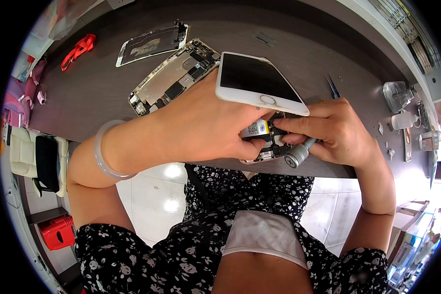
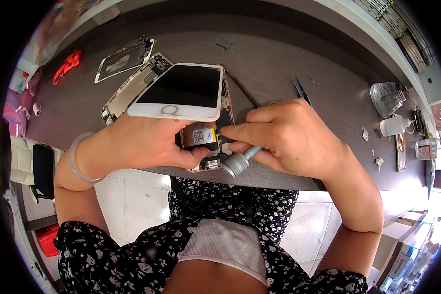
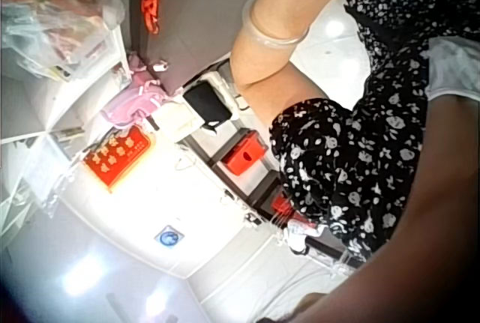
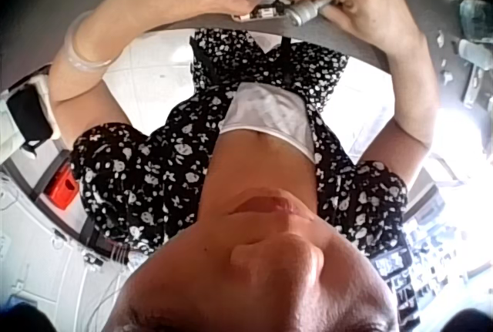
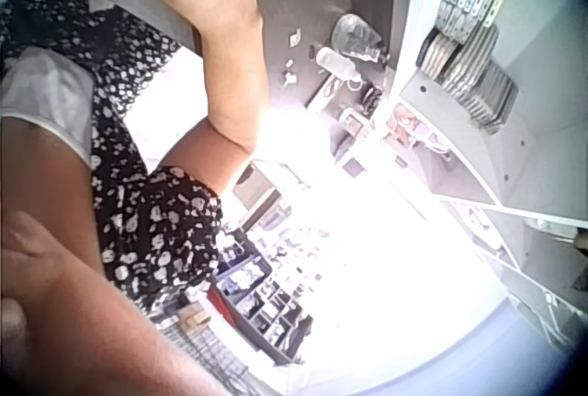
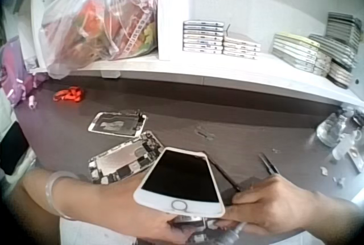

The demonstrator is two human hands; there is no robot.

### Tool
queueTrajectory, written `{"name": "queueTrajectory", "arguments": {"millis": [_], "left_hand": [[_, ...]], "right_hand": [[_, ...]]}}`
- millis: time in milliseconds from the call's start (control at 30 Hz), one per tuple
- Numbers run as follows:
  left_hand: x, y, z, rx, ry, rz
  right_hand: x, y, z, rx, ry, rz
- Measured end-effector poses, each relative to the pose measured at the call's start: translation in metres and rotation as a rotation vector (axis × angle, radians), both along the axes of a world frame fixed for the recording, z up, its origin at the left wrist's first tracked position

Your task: The person disassembles a smartphone, removes the old battery, and installs a new one. They use tweezers to disconnect components and a screwdriver to remove screws before placing the new battery into the chassis and reassembling the device.

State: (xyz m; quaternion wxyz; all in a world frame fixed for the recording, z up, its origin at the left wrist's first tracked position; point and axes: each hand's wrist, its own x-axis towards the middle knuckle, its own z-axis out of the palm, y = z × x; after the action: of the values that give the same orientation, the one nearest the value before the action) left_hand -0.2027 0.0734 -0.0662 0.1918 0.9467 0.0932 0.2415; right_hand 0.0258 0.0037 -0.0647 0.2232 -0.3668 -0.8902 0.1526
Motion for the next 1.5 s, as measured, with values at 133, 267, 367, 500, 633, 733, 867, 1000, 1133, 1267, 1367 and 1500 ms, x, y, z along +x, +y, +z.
{"name": "queueTrajectory", "arguments": {"millis": [133,267,367,500,633,733,867,1000,1133,1267,1367,1500], "left_hand": [[0.0002,-0.0004,-0.0001,-0.025,0.004,-0.005],[-0.0002,0.0004,0.0019,-0.027,0.034,-0.023],[-0.0023,0.0001,0.0032,-0.059,0.075,-0.015],[-0.0021,-0.0025,0.0049,-0.073,0.121,0.034],[-0.0026,-0.0007,0.0048,-0.095,0.149,0.012],[-0.0018,-0.0004,0.0060,-0.114,0.192,0.014],[-0.0012,0.0018,0.0030,-0.084,0.167,0.003],[-0.0023,-0.0012,0.0037,-0.074,0.107,0.005],[-0.0020,0.0011,0.0021,-0.106,0.105,-0.032],[-0.0010,0.0015,0.0036,-0.103,0.139,-0.024],[-0.0007,0.0003,0.0049,-0.077,0.136,-0.031],[-0.0013,0.0000,0.0068,-0.073,0.144,-0.032]], "right_hand": [[0.0008,-0.0004,0.0002,-0.044,0.020,0.002],[0.0003,-0.0006,-0.0014,-0.053,0.034,0.003],[-0.0010,-0.0003,-0.0028,-0.044,0.034,0.001],[-0.0007,0.0003,-0.0037,-0.043,0.030,-0.004],[-0.0014,0.0011,-0.0024,-0.010,0.042,-0.020],[-0.0004,0.0008,-0.0038,0.037,0.049,-0.033],[0.0010,0.0015,-0.0043,0.013,0.042,-0.008],[-0.0008,0.0014,-0.0020,0.019,0.028,0.000],[-0.0010,0.0002,0.0004,0.036,-0.012,0.004],[-0.0013,0.0001,-0.0002,0.040,-0.018,-0.006],[-0.0025,0.0006,0.0002,0.051,-0.012,-0.026],[0.0018,0.0027,-0.0018,0.095,-0.004,-0.045]]}}
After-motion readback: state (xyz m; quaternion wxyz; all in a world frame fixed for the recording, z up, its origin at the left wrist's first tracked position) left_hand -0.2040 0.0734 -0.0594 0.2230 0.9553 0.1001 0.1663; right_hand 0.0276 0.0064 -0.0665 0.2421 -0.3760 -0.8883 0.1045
